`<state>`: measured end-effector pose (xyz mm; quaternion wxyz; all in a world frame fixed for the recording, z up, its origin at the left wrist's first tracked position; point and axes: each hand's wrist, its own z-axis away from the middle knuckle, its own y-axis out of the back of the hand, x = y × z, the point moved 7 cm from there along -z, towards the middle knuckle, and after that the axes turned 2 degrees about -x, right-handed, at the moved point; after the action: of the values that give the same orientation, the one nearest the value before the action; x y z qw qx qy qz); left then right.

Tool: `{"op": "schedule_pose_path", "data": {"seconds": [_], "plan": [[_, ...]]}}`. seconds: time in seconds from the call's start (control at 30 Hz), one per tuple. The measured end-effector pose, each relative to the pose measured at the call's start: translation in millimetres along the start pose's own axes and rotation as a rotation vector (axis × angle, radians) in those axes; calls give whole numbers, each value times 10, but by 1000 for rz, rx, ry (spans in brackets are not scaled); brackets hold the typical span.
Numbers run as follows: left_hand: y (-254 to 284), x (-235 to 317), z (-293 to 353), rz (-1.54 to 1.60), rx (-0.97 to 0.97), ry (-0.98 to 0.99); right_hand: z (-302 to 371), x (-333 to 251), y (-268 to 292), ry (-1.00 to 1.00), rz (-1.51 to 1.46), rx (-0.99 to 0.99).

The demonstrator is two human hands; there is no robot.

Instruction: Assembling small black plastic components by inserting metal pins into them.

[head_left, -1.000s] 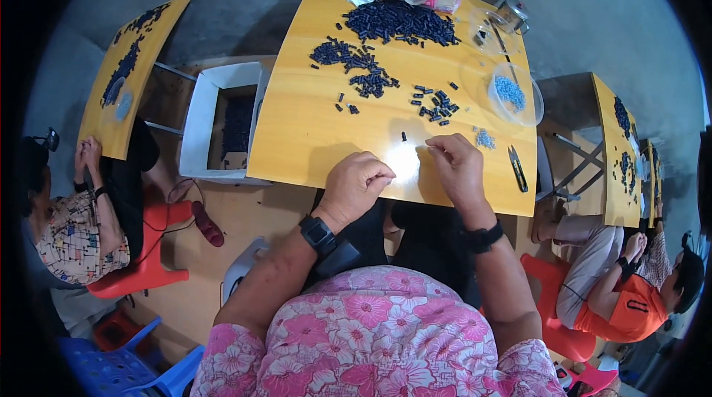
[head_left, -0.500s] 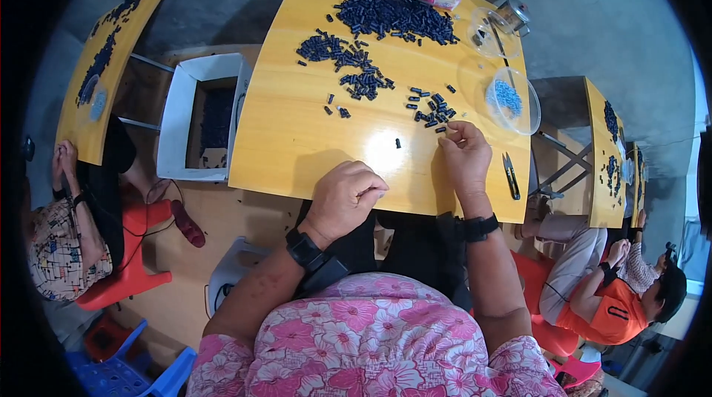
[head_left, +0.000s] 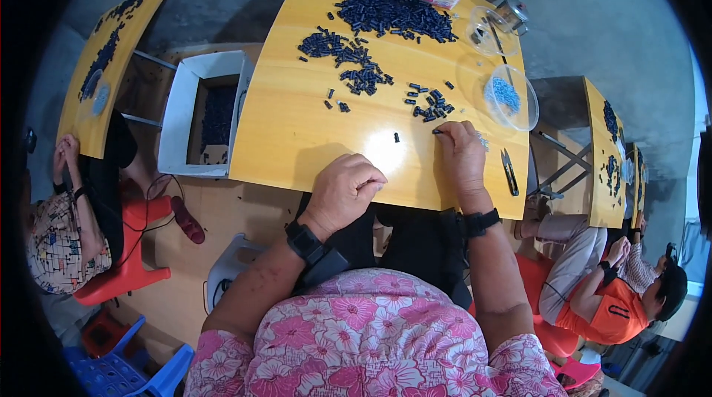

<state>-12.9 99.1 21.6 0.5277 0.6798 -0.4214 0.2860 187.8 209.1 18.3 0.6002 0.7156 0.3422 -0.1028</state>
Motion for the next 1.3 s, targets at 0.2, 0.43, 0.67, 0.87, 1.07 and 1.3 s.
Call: {"op": "schedule_pose_path", "data": {"seconds": [0.2,0.43,0.67,0.87,1.07,1.3], "plan": [[-14,-5,26,-17,20,0,204,-151,81,-79,-542,-90],[-46,25,93,7,-2,125,598,-241,33,-406,-1109,-420],[-164,266,219,578,8,260,794,-449,172,-384,-981,-490],[-246,387,264,559,-94,237,879,-758,247,-210,-566,-494],[-293,249,354,694,-94,382,949,-721,144,-322,-744,-467],[-335,187,424,933,-36,462,1006,-665,31,-406,-1017,-434]]}}
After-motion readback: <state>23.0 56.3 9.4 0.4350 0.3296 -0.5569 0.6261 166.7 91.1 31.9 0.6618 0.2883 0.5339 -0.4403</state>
